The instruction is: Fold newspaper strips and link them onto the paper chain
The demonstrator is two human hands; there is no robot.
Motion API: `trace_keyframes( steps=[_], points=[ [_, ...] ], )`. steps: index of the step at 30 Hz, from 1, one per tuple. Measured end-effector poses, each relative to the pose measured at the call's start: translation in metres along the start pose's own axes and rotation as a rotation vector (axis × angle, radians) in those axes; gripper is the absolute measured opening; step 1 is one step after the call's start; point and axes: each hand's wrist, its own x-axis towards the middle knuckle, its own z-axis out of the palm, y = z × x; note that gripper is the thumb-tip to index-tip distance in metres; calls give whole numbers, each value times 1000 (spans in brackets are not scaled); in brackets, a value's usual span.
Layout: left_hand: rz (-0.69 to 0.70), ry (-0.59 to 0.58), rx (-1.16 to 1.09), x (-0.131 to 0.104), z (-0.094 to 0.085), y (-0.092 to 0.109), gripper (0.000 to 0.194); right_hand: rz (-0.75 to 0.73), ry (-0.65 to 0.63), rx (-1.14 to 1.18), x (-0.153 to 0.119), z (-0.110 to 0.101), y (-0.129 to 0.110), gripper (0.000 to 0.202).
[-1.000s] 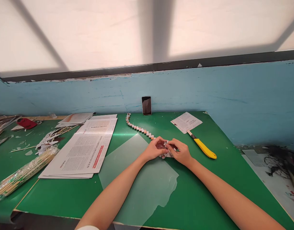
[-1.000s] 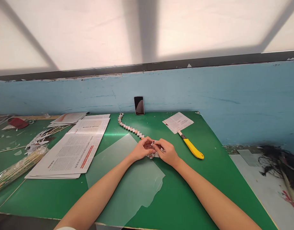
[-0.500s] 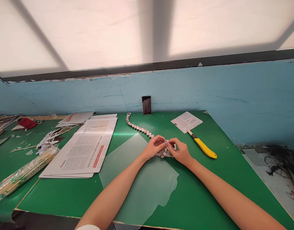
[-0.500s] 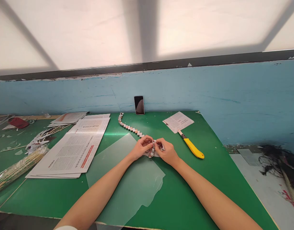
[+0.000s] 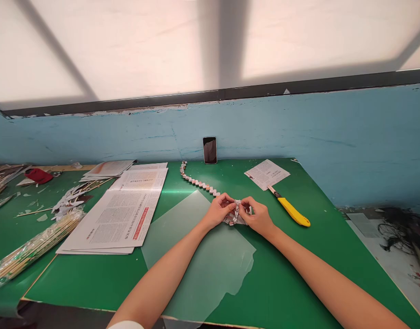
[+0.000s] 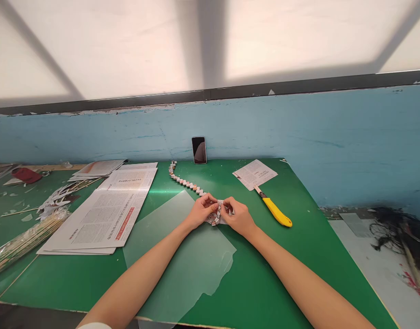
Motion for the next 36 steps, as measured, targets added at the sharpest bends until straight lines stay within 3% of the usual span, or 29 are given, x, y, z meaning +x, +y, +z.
trace_keyframes(
  steps=[6, 25, 36],
  points=[
    [50, -1, 17, 1, 0, -1, 41, 51, 0, 23, 2, 0, -4, 13],
    [25, 14, 86, -2, 1, 8, 44, 216, -16, 154, 3, 4, -7, 13],
    [50, 52, 105, -2, 3, 0, 43, 141, -31, 193, 9, -2, -7, 14]
  ],
)
